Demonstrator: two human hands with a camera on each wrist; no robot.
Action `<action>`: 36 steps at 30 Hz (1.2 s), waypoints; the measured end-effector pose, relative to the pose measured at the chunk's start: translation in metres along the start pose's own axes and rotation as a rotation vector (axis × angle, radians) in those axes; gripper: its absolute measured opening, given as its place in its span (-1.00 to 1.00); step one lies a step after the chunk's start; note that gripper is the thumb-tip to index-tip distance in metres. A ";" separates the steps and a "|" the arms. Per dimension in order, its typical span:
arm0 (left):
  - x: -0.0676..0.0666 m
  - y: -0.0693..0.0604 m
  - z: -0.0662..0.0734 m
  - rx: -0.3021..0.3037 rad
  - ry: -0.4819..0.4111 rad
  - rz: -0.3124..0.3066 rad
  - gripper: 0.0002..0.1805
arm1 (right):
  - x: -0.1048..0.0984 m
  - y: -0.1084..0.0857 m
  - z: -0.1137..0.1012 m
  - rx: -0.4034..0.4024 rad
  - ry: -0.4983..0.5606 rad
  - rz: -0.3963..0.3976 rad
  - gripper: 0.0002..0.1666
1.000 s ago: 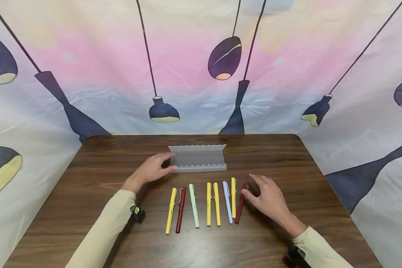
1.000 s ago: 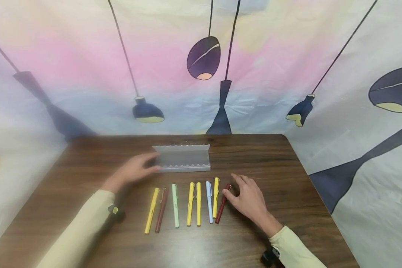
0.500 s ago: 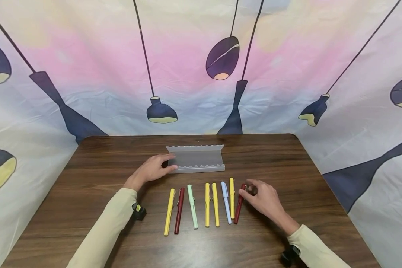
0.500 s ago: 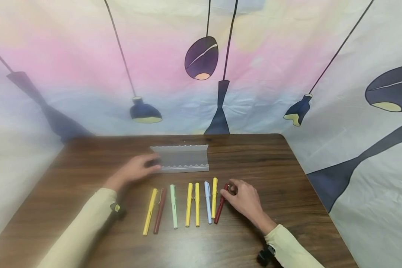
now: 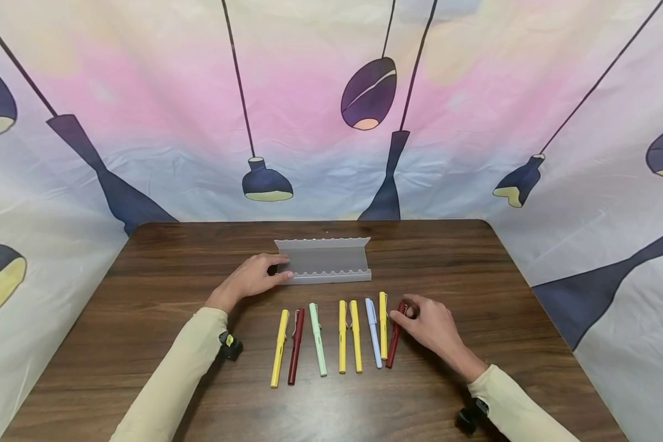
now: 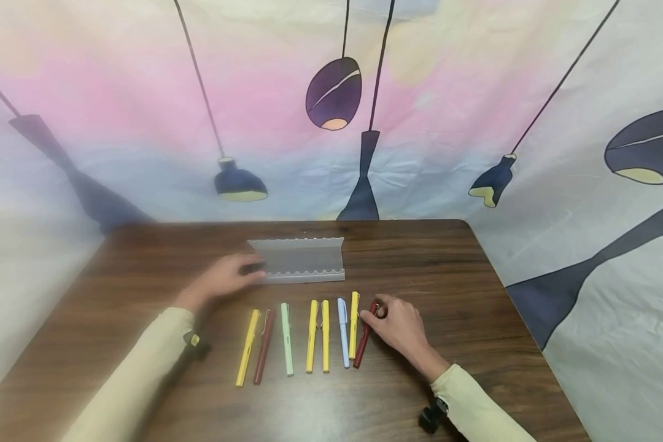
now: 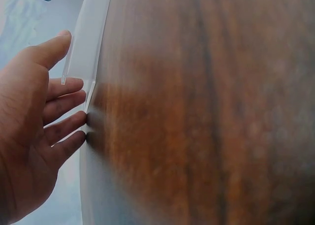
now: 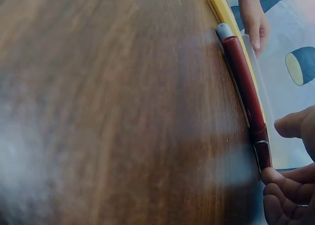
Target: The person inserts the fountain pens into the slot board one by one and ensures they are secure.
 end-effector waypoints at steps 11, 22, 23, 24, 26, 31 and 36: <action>-0.001 0.002 0.000 0.000 -0.002 0.000 -0.36 | 0.005 0.002 0.007 0.055 0.018 -0.036 -0.33; -0.003 0.000 0.002 -0.017 -0.011 -0.011 -0.38 | 0.007 0.005 0.007 0.066 0.029 -0.043 -0.40; -0.003 0.000 0.001 -0.018 -0.010 -0.012 -0.38 | 0.007 0.005 0.007 0.065 0.034 -0.042 -0.41; -0.002 0.000 0.001 -0.020 -0.009 -0.013 -0.37 | 0.007 0.005 0.006 0.065 0.037 -0.041 -0.42; -0.002 0.000 0.001 -0.024 -0.008 -0.015 -0.37 | 0.007 0.005 0.006 0.061 0.041 -0.040 -0.43; -0.001 0.001 0.000 -0.028 -0.009 -0.019 -0.37 | 0.008 0.005 0.006 0.058 0.047 -0.035 -0.44; -0.001 0.001 0.000 -0.027 -0.005 -0.021 -0.36 | 0.006 0.004 0.005 0.052 0.046 -0.021 -0.48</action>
Point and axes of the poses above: each hand's wrist, its own y-axis towards the middle knuckle, its own x-axis out of the palm, z = x × y, the point moved 9 cm from there along y, towards the middle knuckle, and after that the axes turned 13 degrees about -x, right-handed, at the moved point
